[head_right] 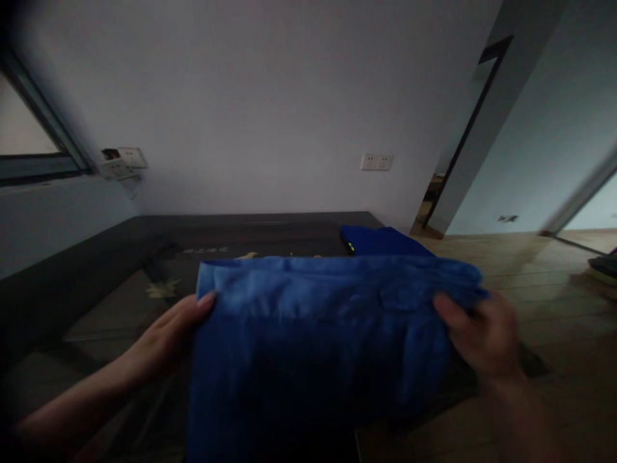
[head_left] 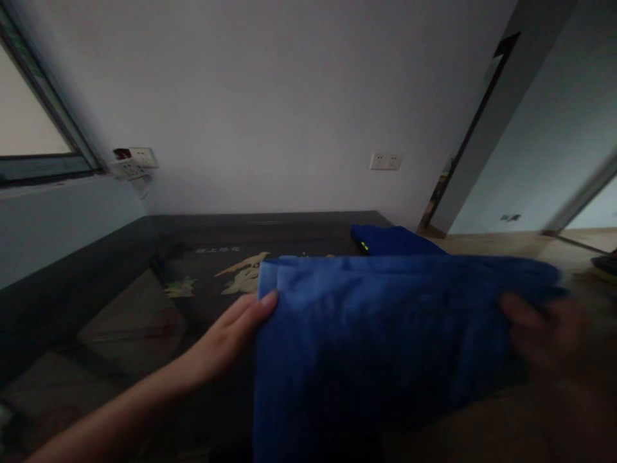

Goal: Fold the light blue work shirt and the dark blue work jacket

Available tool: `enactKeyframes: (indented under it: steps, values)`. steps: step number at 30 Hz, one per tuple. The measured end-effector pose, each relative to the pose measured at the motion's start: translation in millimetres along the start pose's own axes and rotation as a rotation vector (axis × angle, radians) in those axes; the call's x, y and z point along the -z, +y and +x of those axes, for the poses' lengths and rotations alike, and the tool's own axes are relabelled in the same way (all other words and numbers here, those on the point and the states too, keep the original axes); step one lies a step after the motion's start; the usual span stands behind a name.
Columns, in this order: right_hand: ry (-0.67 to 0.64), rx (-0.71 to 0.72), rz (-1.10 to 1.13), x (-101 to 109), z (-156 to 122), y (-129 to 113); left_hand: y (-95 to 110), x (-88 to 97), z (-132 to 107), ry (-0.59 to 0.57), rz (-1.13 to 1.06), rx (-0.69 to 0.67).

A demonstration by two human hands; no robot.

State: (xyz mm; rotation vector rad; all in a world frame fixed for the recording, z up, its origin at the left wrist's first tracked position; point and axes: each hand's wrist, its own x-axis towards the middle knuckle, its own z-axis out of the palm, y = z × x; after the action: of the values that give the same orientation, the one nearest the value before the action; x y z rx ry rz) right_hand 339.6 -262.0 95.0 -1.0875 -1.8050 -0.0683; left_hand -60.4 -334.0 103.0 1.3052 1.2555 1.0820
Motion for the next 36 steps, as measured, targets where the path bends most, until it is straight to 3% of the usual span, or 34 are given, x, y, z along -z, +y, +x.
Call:
enactKeyframes:
  steps: [2,5,9,13,17,22,26,36]
  values:
    - [0.038,0.005,-0.027,-23,28,1,13,-5.2,46,0.033,0.004,-0.134]
    - [-0.021,0.025,0.009,-74,63,2,-3,2.8,111,0.073,0.008,-0.279]
    - [-0.185,-0.048,0.121,-144,88,26,-51,24.2,180,0.099,-0.048,-0.157]
    - [-0.321,-0.186,0.185,-196,102,61,-80,34.4,221,0.139,0.059,-0.030]
    - [-0.495,-0.290,0.204,-232,103,86,-95,36.2,240,0.197,0.285,0.010]
    - [-0.627,-0.400,0.227,-254,85,104,-106,38.4,250,0.242,0.598,-0.051]
    - [-0.608,-0.426,0.226,-256,76,111,-108,42.6,259,0.200,0.796,-0.120]
    - [-0.578,-0.343,0.085,-254,83,107,-118,54.4,270,0.155,0.813,-0.281]
